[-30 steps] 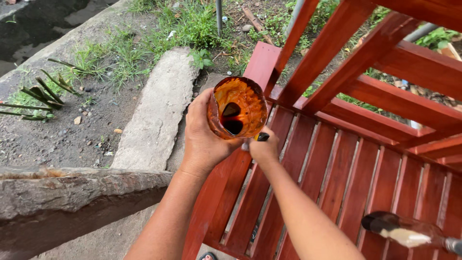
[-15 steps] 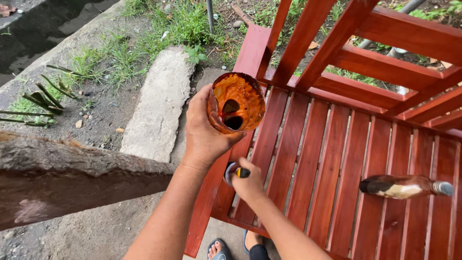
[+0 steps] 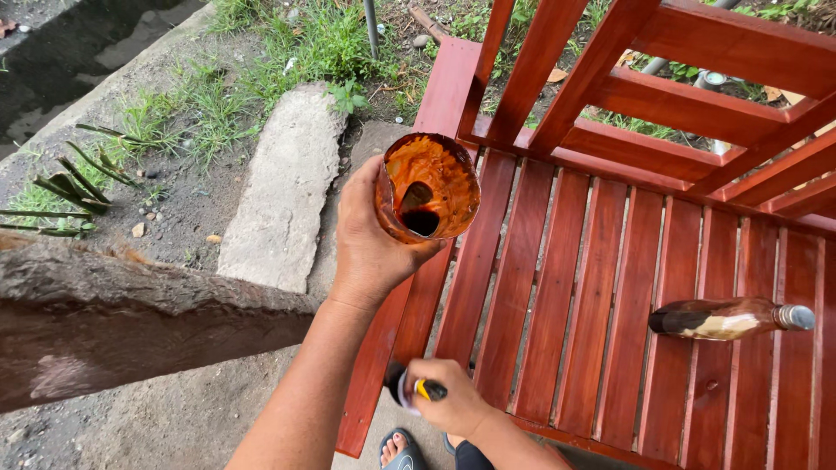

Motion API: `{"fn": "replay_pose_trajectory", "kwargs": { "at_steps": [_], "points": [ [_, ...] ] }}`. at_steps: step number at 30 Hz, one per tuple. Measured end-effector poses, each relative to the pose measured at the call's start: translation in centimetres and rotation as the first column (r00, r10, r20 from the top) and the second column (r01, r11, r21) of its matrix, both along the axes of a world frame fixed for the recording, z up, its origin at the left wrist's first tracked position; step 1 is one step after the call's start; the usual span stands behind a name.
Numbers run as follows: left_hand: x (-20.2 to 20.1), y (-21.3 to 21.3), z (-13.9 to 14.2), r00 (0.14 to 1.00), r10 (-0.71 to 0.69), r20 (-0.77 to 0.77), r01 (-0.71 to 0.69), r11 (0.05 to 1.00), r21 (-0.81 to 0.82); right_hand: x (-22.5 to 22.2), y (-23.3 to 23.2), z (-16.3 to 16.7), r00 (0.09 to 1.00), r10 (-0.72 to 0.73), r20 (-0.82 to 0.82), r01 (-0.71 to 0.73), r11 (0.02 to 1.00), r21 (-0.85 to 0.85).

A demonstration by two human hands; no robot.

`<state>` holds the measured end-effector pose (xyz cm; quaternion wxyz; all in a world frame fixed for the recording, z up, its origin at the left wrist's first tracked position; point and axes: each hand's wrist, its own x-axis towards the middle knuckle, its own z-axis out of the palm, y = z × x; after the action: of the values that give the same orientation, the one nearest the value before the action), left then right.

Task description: The person applies reddish-brown wood stain to wooden bench frames using a brush, holding a cut plastic container of stain in one hand and brushing the slats, legs and armrests of several benches, then closing the stain bottle and continuing to brush another bench.

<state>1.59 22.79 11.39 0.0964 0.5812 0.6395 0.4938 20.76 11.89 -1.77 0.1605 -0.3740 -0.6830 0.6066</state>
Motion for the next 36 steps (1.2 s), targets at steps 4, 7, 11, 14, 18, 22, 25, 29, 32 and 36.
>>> {"fn": "replay_pose_trajectory", "kwargs": {
  "at_steps": [4,7,11,14,18,22,25,29,32,36],
  "points": [
    [0.0,0.7,-0.1,1.000,0.005,-0.004,-0.005,1.000,-0.016,1.0,1.9,-0.2,0.989,0.143,-0.019,-0.143,0.989,0.043],
    [-0.1,1.3,-0.3,1.000,0.001,-0.011,-0.001,1.000,-0.021,1.3,5.2,-0.8,0.992,0.120,0.027,-0.119,0.992,-0.038],
    [-0.3,2.5,-0.5,1.000,0.012,-0.022,-0.012,1.000,-0.015,2.0,10.6,-1.7,0.996,-0.033,0.082,0.049,0.977,-0.208],
    [-0.5,3.6,-0.6,1.000,0.021,-0.022,-0.021,1.000,-0.020,2.4,15.2,-2.6,0.998,-0.046,0.050,0.049,0.997,-0.061],
    [-0.5,5.3,-0.6,1.000,-0.002,0.018,0.002,1.000,-0.004,2.7,21.4,-3.8,0.994,-0.102,-0.034,0.099,0.992,-0.082],
    [-0.4,6.9,-0.3,1.000,0.000,0.017,0.000,1.000,0.018,2.3,26.1,-4.9,0.986,-0.164,-0.027,0.164,0.986,0.011],
    [-0.4,8.0,0.0,1.000,0.019,0.023,-0.019,1.000,0.008,2.1,29.0,-5.4,0.984,-0.177,-0.007,0.177,0.983,0.051],
    [-0.6,9.3,0.2,0.999,0.036,0.013,-0.036,0.999,0.008,1.8,31.8,-5.5,0.979,-0.195,-0.055,0.195,0.981,-0.003],
    [-0.6,9.7,0.2,0.999,0.048,0.020,-0.048,0.999,-0.007,1.4,33.2,-4.4,0.973,-0.230,-0.036,0.232,0.950,0.208],
    [-0.4,9.7,0.2,0.997,0.047,0.057,-0.046,0.999,-0.012,0.9,34.3,-1.9,0.974,-0.227,-0.007,0.179,0.749,0.638]
  ]
}}
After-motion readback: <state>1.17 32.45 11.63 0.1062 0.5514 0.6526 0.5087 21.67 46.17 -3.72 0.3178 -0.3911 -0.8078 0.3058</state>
